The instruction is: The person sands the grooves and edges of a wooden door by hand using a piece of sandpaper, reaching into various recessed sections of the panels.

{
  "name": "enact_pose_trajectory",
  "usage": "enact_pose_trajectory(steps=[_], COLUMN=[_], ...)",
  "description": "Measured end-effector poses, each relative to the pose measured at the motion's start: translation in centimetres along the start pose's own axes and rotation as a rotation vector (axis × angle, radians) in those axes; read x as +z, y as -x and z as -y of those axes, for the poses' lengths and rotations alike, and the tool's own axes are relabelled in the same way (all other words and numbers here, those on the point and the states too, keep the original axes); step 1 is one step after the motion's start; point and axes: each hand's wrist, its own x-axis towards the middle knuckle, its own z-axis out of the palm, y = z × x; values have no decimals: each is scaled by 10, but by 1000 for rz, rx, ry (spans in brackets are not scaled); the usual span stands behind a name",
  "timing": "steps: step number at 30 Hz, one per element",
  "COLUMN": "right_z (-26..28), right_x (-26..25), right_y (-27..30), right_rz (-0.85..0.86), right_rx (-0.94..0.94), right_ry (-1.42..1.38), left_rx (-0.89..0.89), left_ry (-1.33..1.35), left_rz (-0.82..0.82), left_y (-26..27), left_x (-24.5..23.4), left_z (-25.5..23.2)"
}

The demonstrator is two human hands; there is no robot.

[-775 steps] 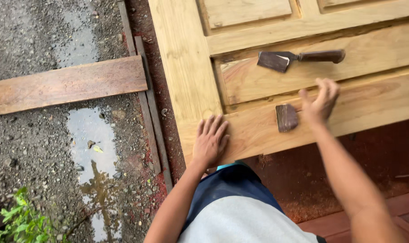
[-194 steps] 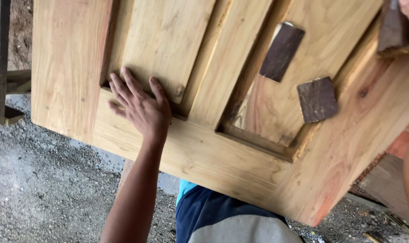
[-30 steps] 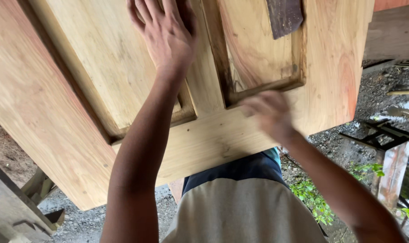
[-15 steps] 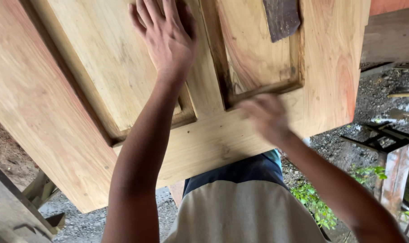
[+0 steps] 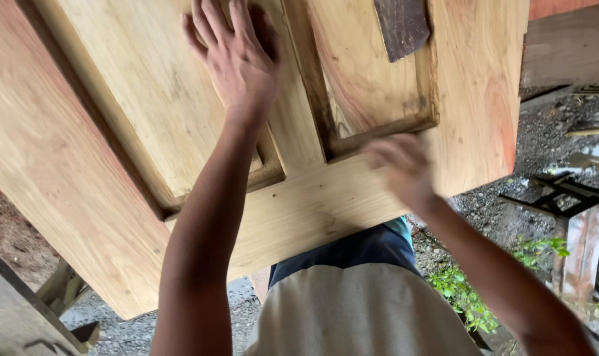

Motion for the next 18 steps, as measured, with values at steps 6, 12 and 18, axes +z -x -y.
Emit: enact_pose_trajectory(steps=[6, 12, 18], right_z=[-16, -20, -16], right_x=[-4, 6, -58], right_y=[18, 19, 6], right_rz=[14, 134, -179], right_rx=[80, 78, 386], right_ry=[-45, 92, 42], left_rx=[14, 6, 151], left_ry=[27, 29, 285], left_rz=[45, 27, -8], left_y=[-1, -8, 35], left_x=[-13, -3, -25], left_z=[-10, -3, -29])
